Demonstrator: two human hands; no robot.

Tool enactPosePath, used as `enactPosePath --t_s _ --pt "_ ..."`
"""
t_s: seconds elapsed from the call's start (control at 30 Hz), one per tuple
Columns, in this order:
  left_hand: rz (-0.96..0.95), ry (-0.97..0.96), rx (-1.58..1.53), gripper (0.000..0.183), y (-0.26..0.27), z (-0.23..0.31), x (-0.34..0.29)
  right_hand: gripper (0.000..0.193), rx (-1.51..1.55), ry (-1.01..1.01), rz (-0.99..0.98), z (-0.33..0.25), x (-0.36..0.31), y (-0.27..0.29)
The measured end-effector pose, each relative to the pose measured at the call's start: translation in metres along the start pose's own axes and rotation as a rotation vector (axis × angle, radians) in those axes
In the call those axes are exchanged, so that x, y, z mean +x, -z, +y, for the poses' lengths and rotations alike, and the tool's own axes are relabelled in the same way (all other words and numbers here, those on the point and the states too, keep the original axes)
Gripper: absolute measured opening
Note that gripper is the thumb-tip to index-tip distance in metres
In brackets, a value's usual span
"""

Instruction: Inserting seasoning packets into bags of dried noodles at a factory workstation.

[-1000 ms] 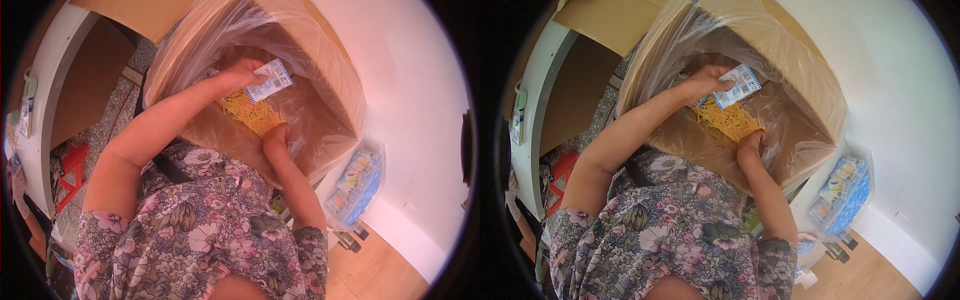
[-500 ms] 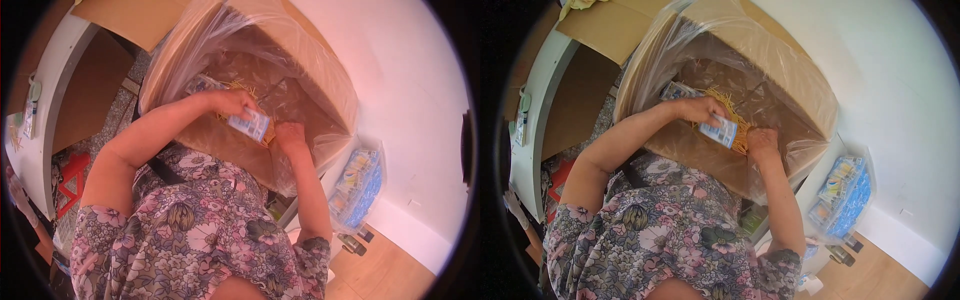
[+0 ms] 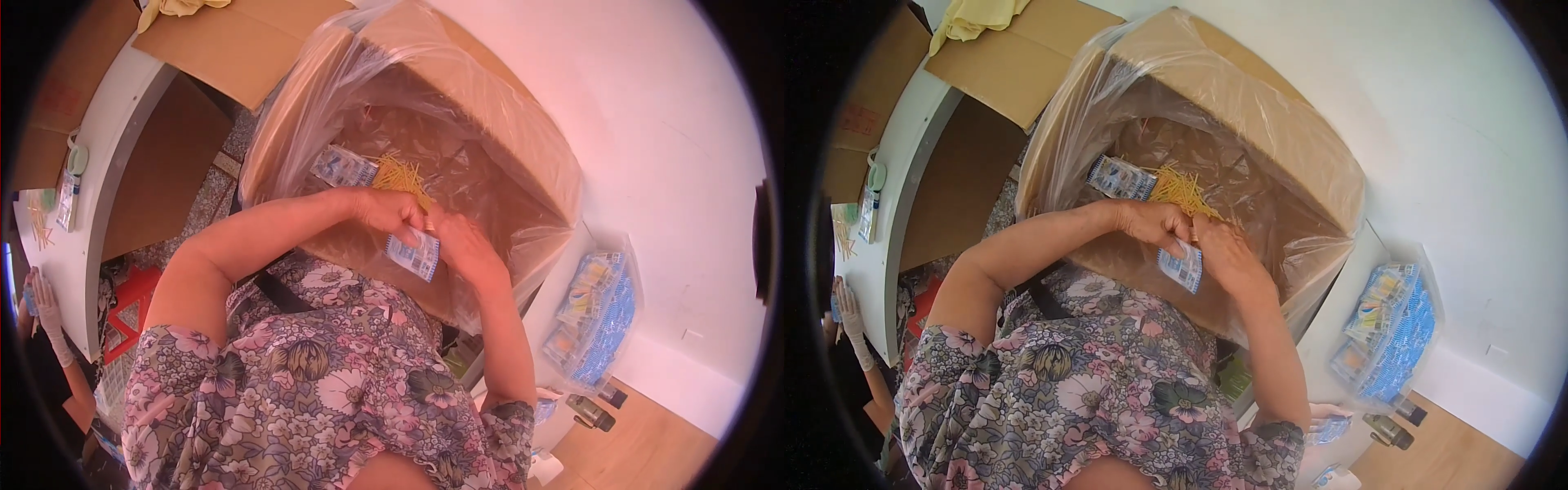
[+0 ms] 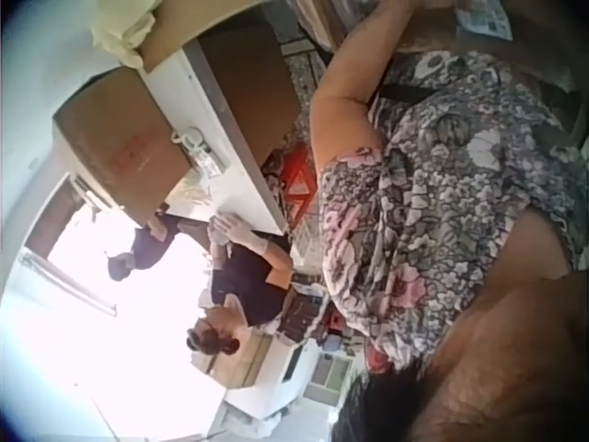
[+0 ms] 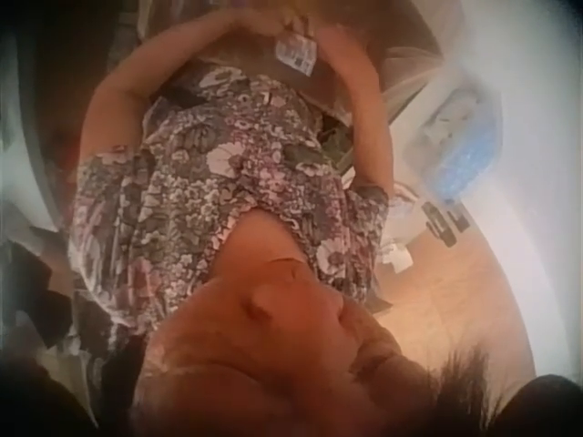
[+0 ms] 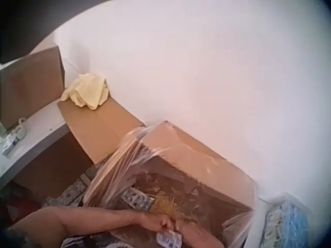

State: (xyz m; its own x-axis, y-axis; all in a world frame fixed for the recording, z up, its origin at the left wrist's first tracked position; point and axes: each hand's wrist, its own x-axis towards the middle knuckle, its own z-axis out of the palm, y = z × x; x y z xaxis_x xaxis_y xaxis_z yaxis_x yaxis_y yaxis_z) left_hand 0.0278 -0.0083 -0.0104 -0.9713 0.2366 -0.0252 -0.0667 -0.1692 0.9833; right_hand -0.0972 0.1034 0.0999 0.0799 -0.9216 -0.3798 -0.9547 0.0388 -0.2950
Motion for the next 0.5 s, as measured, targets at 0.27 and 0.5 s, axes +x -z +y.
enactPosePath --t_s 0.27,0.5 --pt "0.076 -0.084 0.208 0.009 0.000 0.002 0.000 0.019 0.732 -0.239 0.172 0.011 -0.021 0.005" --pt "0.220 -0.131 0.189 0.011 0.001 0.009 0.000 0.019 1.155 -0.300 0.601 0.011 -0.015 -0.034"
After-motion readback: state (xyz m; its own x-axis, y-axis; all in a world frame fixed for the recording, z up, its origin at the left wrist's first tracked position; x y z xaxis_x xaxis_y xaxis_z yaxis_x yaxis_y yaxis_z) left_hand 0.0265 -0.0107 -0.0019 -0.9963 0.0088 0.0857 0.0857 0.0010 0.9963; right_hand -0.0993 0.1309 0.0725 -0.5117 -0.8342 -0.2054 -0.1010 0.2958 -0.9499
